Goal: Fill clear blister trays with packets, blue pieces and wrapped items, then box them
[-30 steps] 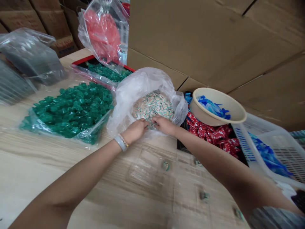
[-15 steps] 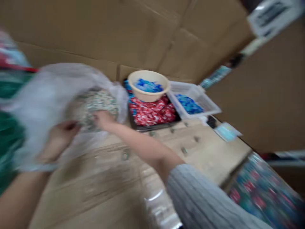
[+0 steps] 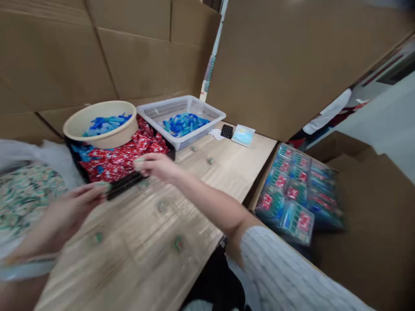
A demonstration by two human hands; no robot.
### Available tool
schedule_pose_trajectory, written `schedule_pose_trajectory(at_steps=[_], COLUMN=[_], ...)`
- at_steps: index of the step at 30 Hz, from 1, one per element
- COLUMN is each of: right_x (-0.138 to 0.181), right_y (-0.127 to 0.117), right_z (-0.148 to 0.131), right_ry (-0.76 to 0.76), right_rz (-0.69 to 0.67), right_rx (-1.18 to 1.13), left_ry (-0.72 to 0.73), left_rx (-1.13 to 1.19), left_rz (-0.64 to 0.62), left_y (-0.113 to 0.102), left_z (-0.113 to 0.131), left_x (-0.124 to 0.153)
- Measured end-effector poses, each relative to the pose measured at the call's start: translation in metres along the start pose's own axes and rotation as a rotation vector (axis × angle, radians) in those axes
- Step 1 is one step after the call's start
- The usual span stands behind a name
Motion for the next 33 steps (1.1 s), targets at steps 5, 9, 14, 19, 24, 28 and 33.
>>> schedule_pose_trajectory(at_steps=[5,9,14,19,24,28,33], right_x=[0.143,0.202,0.206,0.199,0.199,0.198,0.198], right_y=[-0.217,-0.318,-0.35,-0.354,-0.361,-0.353,-0.326], right_z=[-0.071,-0.053,-0.019,-0.008,-0.006,-0.004,-0.004], right_ry=[-0.056,0.098,0.044,-0.029,-0.018,0.012,-0.014], right_rz=[0.352,0.366,0.24,0.143,0.115,0.038,-0.159], right_rx=[0.329,0.729,1.089,1.196,1.194,1.301,1.499], left_ry=[-0.069,-0.077,-0.015,0.215,0.358,0.377,0.368], left_rx=[0.088,-0.035,-0.353,-0.726,-0.947,-1.007,-0.981], left_rz=[-0.308,-0.41,-0.439,-0.309,-0.275,-0.252,-0.246], left_y=[0.239,0.327,0.335,0.34,0.354,0.355,0.356], left_z=[0.023,0.008,-0.029,-0.049,-0.052,-0.051,-0.049], left_x=[-0.003,0.004,0.037,0.072,0.081,0.079,0.078])
Point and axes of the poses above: each hand's wrist, its own x-axis away from the middle knuckle, its own y-axis out of the palm, z = x × y, the point moved 9 cm from there along -x, towards the middle knuckle, and after that the axes turned 2 degrees about y, right-handed, at the moved point
